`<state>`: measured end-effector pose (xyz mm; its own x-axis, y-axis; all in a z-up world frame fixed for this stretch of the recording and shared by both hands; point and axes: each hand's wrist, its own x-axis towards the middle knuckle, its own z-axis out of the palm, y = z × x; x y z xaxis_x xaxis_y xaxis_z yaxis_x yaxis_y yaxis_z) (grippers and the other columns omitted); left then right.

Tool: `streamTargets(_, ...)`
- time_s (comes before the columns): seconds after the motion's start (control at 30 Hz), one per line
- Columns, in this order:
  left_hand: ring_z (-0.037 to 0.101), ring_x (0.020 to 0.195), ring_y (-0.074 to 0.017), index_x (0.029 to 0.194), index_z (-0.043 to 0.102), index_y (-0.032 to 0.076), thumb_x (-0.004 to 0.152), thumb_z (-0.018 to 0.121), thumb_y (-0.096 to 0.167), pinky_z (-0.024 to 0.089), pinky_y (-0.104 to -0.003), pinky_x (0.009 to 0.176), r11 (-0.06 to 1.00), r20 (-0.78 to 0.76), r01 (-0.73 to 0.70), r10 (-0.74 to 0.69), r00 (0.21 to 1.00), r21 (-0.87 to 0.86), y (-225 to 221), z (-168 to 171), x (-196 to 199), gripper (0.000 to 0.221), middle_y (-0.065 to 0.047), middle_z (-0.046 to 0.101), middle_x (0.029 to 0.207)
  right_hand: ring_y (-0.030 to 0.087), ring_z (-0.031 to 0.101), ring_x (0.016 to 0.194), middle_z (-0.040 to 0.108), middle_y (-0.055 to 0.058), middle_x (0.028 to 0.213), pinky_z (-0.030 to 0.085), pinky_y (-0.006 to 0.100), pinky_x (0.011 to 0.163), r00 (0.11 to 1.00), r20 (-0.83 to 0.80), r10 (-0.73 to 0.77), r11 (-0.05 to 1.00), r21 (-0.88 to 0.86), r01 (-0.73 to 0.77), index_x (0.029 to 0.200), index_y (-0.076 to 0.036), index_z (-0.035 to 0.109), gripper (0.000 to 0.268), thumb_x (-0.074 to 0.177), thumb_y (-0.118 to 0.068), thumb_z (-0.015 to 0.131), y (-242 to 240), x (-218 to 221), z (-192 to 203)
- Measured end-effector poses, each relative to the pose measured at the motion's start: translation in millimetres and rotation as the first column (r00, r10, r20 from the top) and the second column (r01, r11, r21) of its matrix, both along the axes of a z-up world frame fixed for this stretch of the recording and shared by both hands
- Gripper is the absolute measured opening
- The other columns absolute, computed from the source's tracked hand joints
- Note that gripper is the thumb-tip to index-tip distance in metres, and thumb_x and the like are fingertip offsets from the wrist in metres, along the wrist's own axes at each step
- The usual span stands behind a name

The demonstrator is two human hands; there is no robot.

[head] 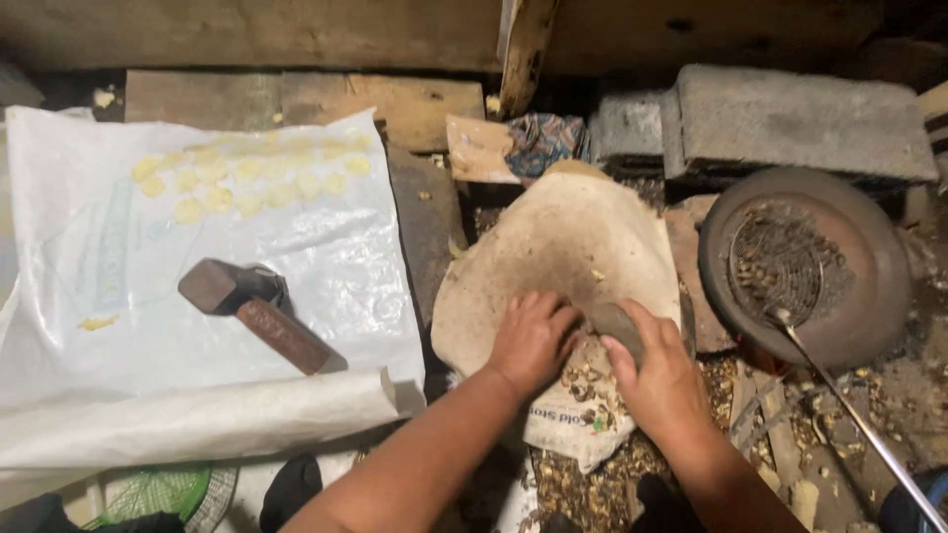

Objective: Cracking nuts with a stone and flattening food items with a mallet on a plastic sheet

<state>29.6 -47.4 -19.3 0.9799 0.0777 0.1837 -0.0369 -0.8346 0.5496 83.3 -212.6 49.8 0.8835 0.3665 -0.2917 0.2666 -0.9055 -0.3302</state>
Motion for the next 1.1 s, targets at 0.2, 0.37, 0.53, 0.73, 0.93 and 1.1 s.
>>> streamTargets(0.2,0.057,0.104,-0.0314,0.115,0.07,0.003,0.095,0.064,0.023,0.044,-0.043,0.097,0.999,0.113,-0.044,0.047,0.992,-0.033,14,-2,-8,0.029,-0.015,0.065,0.114,0.017,0.063,0.065,0.053,0.007,0.128,0.063,0.031,0.059,0.996,-0.083,0.045,0.989,-0.136,-0.056,0.157,-0.038,0.03,0.059,0.101,-0.041,0.044,14,1,5)
streamTargets(0.37,0.06,0.106,-0.035,0.101,0.063,0.008,0.091,0.067,0.022,0.049,-0.046,0.092,0.993,0.111,-0.095,0.102,0.989,-0.064,14,-19,-6,0.018,-0.012,0.059,0.104,0.047,0.062,0.122,0.066,0.025,0.127,0.05,0.056,0.104,0.966,-0.223,-0.128,0.99,0.036,0.139,0.145,-0.034,0.045,0.052,0.096,-0.048,0.058,19,16,14)
streamTargets(0.53,0.059,0.102,-0.0299,0.089,0.071,0.017,0.089,0.074,0.028,0.048,-0.043,0.091,0.971,0.084,-0.185,0.2,0.976,-0.153,5,-38,11,0.011,-0.004,0.059,0.097,0.045,0.071,0.106,0.07,0.021,0.115,0.058,0.055,0.09,0.997,-0.079,0.001,0.999,-0.04,-0.004,0.143,-0.035,0.047,0.048,0.097,-0.048,0.056,11,16,-18)
streamTargets(0.73,0.058,0.114,-0.0275,0.112,0.068,0.022,0.092,0.069,0.04,0.041,-0.05,0.105,0.991,-0.036,-0.134,0.133,0.99,0.001,10,-18,-3,0.027,-0.005,0.061,0.11,0.044,0.074,0.09,0.059,0.015,0.111,0.063,0.054,0.077,0.952,0.207,0.224,0.97,-0.139,-0.198,0.148,-0.033,0.045,0.054,0.097,-0.049,0.054,-1,5,-30)
streamTargets(0.93,0.057,0.121,-0.0315,0.134,0.058,0.015,0.092,0.063,0.029,0.04,-0.049,0.106,0.983,0.036,-0.173,0.171,0.985,0.059,14,-19,-25,0.044,-0.011,0.06,0.119,0.036,0.073,0.092,0.06,0.014,0.116,0.061,0.046,0.077,0.991,0.081,0.11,0.988,0.097,-0.118,0.15,-0.034,0.048,0.05,0.1,-0.039,0.057,21,1,-11)
streamTargets(1.1,0.053,0.124,-0.0323,0.139,0.055,0.018,0.09,0.069,0.045,0.035,-0.053,0.11,0.987,-0.086,-0.158,0.155,0.984,-0.034,13,-12,-20,0.058,-0.012,0.057,0.126,0.053,0.066,0.109,0.062,0.026,0.118,0.055,0.063,0.092,0.998,0.006,0.061,0.993,0.101,-0.062,0.149,-0.024,0.046,0.052,0.1,-0.041,0.055,24,16,-4)
